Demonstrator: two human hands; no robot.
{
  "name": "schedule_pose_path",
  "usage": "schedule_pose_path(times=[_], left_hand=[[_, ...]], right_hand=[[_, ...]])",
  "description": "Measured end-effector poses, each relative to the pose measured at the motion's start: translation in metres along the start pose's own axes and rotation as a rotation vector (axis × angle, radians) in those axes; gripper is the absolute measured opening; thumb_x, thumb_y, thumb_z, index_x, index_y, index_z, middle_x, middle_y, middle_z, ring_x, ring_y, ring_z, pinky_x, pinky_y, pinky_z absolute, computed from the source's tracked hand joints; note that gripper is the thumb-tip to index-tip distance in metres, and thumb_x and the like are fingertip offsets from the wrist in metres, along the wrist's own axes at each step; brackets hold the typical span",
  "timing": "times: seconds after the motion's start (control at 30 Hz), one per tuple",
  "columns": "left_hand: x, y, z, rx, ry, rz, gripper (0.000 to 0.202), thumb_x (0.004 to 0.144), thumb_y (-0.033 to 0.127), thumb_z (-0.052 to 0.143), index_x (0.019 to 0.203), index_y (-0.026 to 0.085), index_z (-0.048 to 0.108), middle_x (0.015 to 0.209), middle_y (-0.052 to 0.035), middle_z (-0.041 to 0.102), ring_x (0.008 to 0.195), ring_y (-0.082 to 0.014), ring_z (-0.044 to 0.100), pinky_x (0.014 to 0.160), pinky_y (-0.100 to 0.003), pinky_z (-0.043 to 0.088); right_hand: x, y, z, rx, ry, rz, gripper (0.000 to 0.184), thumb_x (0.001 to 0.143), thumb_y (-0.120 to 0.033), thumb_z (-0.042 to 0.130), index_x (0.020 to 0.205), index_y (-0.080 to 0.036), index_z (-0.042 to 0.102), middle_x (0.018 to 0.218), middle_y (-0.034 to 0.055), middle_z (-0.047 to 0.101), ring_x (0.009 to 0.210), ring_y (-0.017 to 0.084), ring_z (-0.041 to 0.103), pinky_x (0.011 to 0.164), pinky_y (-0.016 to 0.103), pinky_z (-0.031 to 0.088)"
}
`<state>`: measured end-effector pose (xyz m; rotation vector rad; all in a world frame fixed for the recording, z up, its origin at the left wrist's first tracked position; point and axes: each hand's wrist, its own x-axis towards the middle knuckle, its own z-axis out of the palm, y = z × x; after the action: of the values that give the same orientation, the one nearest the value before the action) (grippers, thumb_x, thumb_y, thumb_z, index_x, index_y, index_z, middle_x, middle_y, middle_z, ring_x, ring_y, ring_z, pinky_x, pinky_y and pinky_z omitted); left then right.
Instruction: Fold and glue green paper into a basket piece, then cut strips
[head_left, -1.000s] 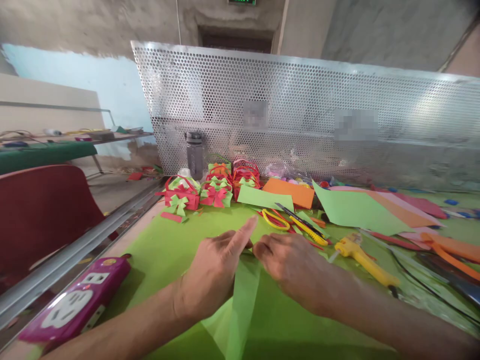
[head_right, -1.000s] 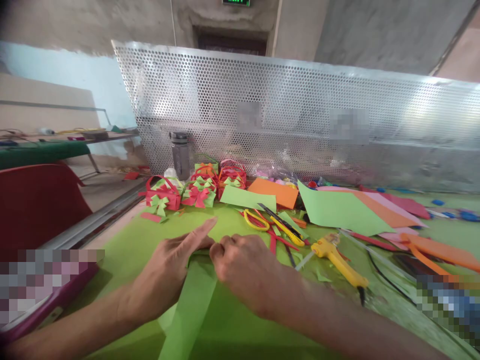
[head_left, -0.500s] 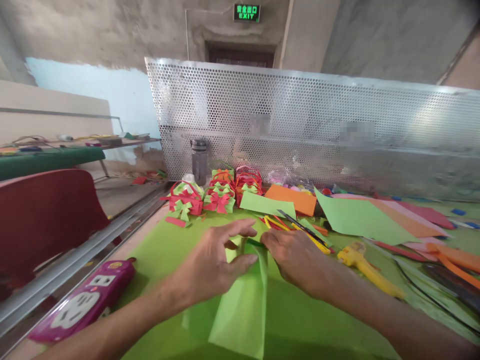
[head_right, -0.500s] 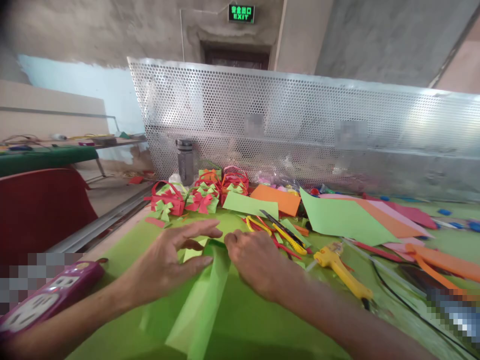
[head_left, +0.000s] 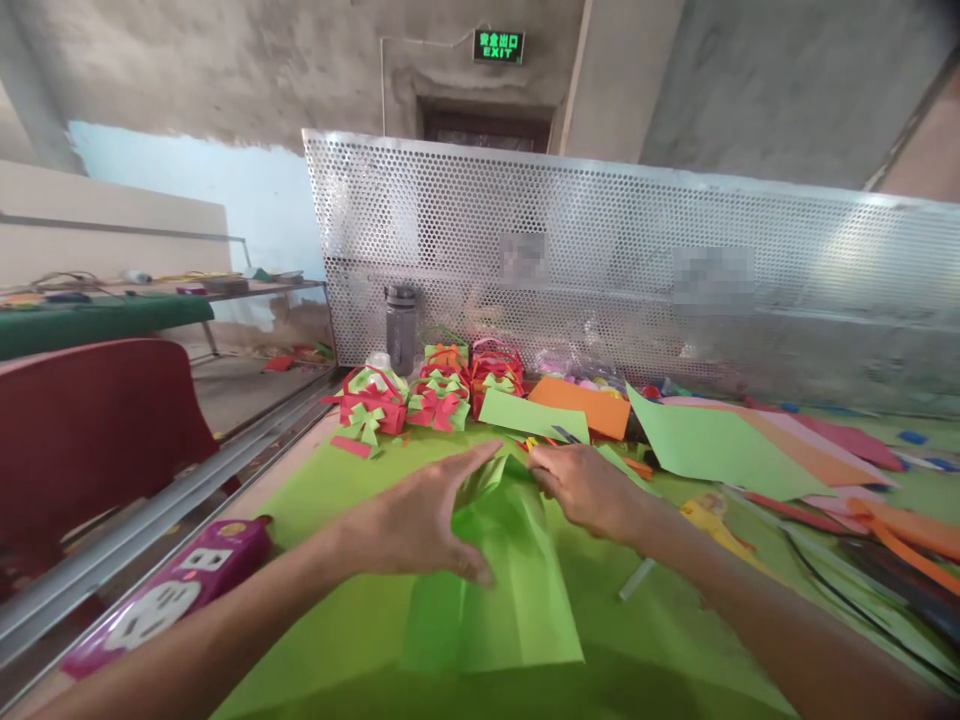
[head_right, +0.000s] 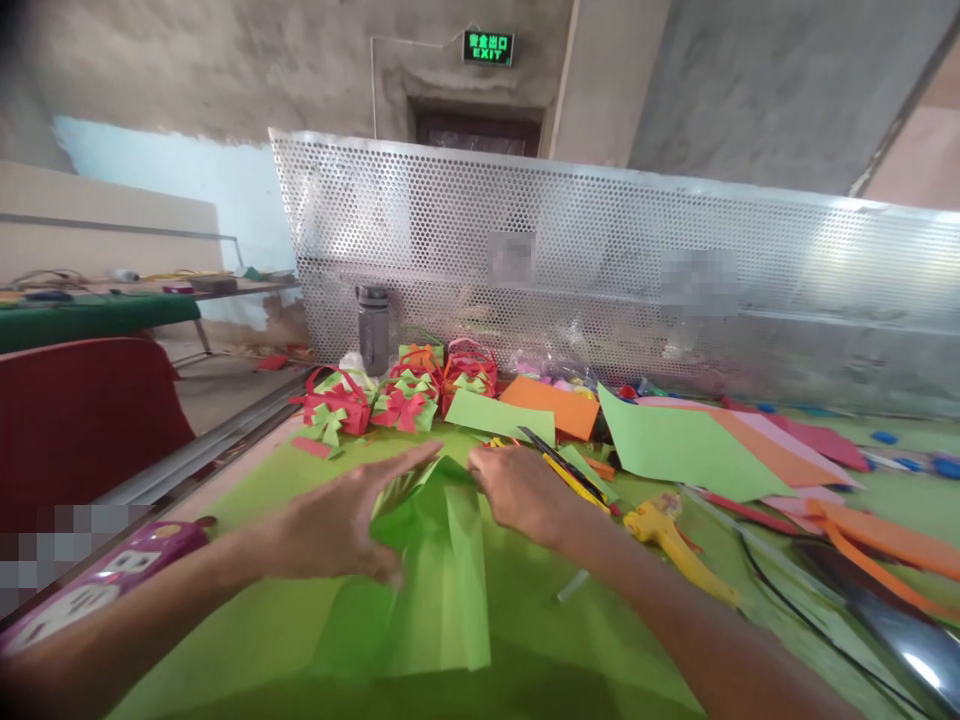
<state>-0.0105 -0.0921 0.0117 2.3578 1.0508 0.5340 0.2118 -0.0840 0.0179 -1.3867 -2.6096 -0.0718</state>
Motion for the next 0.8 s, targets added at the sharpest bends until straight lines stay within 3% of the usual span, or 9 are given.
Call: schedule_pose_path(times=[0.1,0.17,0.27,0.33,0.43,0.5,0.57,0.67,0.8], left_hand=[[0.007,0.0,0.014,0.088,0.208,-0.088,0.045,0.076,0.027,0.062,0.12,0.017,0.054,0.11,-0.007,0.067,0.093,-0.0216,0.064,0.076,-0.03,0.05],[0.01,0.0,0.019,0.144,0.264,-0.098,0.022,0.083,0.021,0.052,0.099,0.017,0.065,0.089,-0.0028,0.071,0.074,-0.0163,0.065,0.064,-0.024,0.048],[0.011,0.001,0.021,0.229,0.311,-0.101,0.02,0.084,0.02,0.049,0.09,0.016,0.067,0.081,-0.0035,0.071,0.068,-0.016,0.063,0.062,-0.024,0.045],[0.01,0.002,0.021,0.301,0.329,-0.098,0.019,0.083,0.018,0.049,0.091,0.016,0.067,0.081,-0.0045,0.07,0.069,-0.0172,0.063,0.062,-0.025,0.044],[0.008,0.005,0.022,0.407,0.322,-0.074,0.021,0.08,0.013,0.049,0.092,0.017,0.066,0.081,-0.005,0.07,0.07,-0.0185,0.062,0.062,-0.026,0.043],[0.006,0.008,0.024,0.472,0.308,-0.055,0.024,0.077,0.009,0.049,0.093,0.016,0.066,0.079,-0.0056,0.069,0.072,-0.0203,0.062,0.065,-0.029,0.044],[0.005,0.011,0.025,0.527,0.292,-0.033,0.025,0.076,0.007,0.05,0.094,0.016,0.065,0.077,-0.0062,0.068,0.074,-0.0224,0.062,0.068,-0.033,0.045],[0.004,0.014,0.027,0.586,0.269,0.004,0.028,0.075,0.006,0.05,0.097,0.014,0.064,0.081,-0.008,0.068,0.077,-0.0254,0.062,0.071,-0.038,0.046],[0.002,0.019,0.033,0.653,0.228,0.058,0.029,0.076,0.005,0.049,0.1,0.014,0.062,0.085,-0.0084,0.068,0.08,-0.0245,0.062,0.074,-0.038,0.047]], right_hand=[[0.002,-0.001,0.001,0.085,-0.007,0.006,0.02,0.087,-0.01,0.042,0.075,-0.016,0.056,0.067,0.0024,0.063,0.062,0.013,0.055,0.057,0.023,0.031],[0.002,-0.003,0.002,0.135,-0.003,0.016,0.021,0.088,-0.013,0.042,0.074,-0.016,0.058,0.066,0.0025,0.063,0.062,0.013,0.055,0.059,0.023,0.034],[-0.001,-0.008,-0.001,0.199,0.04,0.055,0.026,0.092,-0.021,0.037,0.08,-0.016,0.059,0.072,0.0043,0.066,0.066,0.015,0.058,0.061,0.024,0.038],[-0.007,-0.014,-0.005,0.302,0.103,0.087,0.029,0.093,-0.031,0.035,0.096,-0.014,0.059,0.086,0.0079,0.068,0.077,0.017,0.062,0.067,0.026,0.043],[-0.019,-0.028,-0.013,0.481,0.13,0.123,0.051,0.085,-0.043,0.05,0.127,-0.015,0.043,0.116,0.0124,0.062,0.103,0.023,0.059,0.084,0.034,0.044],[-0.025,-0.038,-0.015,0.45,0.095,0.182,0.071,0.074,-0.043,0.062,0.135,-0.016,0.036,0.126,0.0131,0.056,0.112,0.027,0.054,0.09,0.039,0.042],[-0.026,-0.046,-0.014,0.373,0.07,0.236,0.071,0.073,-0.035,0.063,0.136,-0.017,0.035,0.127,0.013,0.056,0.112,0.028,0.054,0.09,0.041,0.041],[-0.02,-0.047,-0.007,0.272,0.051,0.275,0.056,0.077,-0.018,0.054,0.132,-0.017,0.043,0.115,0.012,0.064,0.103,0.025,0.06,0.084,0.036,0.044],[-0.013,-0.041,-0.001,0.139,0.037,0.233,0.032,0.079,-0.009,0.046,0.101,-0.021,0.065,0.09,0.006,0.072,0.083,0.018,0.065,0.066,0.025,0.041]])
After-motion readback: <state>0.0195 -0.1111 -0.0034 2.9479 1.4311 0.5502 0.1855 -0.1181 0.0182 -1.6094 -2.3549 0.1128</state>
